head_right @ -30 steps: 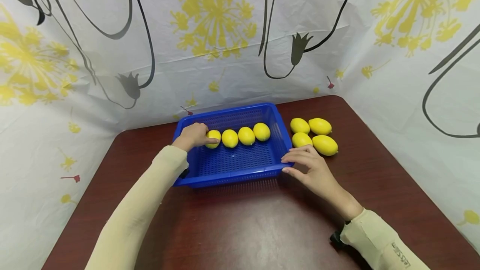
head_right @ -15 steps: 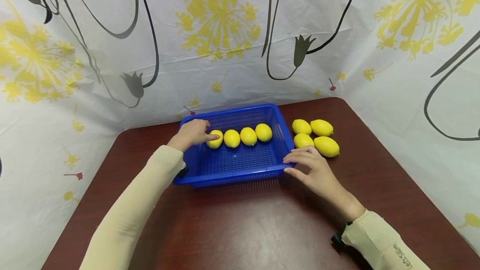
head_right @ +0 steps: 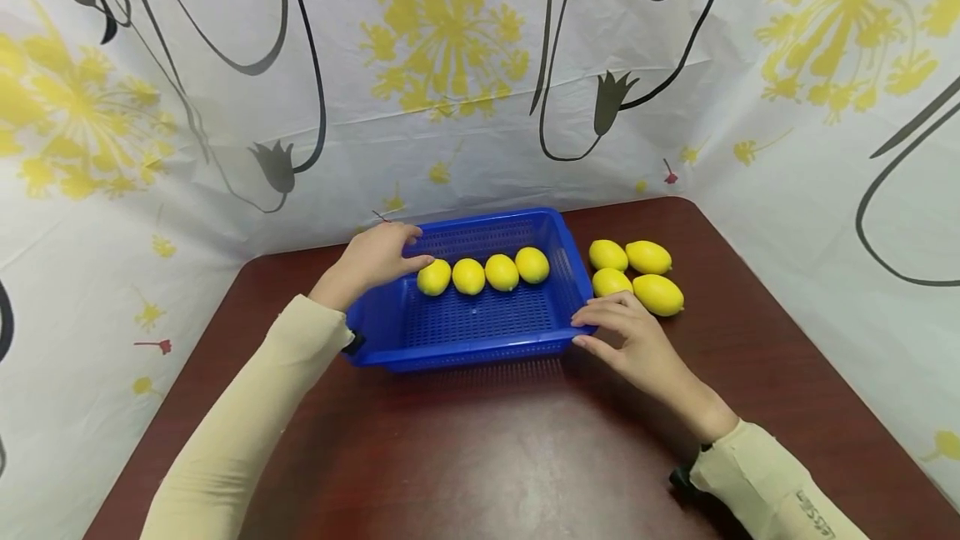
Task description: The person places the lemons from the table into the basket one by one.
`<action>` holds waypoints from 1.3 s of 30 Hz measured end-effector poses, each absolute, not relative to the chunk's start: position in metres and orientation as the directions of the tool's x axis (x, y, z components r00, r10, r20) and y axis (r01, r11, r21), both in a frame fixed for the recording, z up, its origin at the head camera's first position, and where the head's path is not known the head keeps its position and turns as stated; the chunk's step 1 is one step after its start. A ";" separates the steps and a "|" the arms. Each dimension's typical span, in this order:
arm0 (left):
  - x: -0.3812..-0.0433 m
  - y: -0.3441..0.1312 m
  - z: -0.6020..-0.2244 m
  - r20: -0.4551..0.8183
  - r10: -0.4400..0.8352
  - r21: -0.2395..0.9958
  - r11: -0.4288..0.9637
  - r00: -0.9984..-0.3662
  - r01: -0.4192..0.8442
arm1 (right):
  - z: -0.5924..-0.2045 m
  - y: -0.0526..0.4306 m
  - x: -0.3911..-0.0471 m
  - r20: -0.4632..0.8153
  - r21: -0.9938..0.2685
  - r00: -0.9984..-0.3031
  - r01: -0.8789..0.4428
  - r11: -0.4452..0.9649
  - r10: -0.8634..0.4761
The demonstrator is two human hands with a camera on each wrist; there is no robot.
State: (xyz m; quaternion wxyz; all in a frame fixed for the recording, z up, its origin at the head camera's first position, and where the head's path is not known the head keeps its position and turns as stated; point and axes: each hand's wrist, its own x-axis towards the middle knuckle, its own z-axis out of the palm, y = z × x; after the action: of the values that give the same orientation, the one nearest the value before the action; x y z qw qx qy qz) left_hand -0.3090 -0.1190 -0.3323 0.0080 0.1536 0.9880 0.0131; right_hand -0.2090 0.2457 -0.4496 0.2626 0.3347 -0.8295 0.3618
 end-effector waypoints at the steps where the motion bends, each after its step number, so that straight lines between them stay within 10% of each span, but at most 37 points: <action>1: -0.307 -0.120 -0.331 -0.004 0.308 0.028 0.951 -0.951 0.308 | -0.449 0.246 -0.209 0.685 -0.414 -0.630 -0.751 0.514 -0.368; 39: -0.220 -0.183 -0.363 0.434 0.456 -0.002 0.863 -0.777 0.505 | -0.452 0.245 -0.211 0.696 -0.408 -0.621 -0.754 0.514 -0.359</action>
State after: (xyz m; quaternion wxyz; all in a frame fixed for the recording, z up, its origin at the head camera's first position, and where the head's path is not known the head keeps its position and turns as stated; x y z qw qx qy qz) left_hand -0.2203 -0.1834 -0.3629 -0.2149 0.2554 0.9409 0.0573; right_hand -0.2105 0.2453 -0.4519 0.2748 0.3373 -0.8255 0.3595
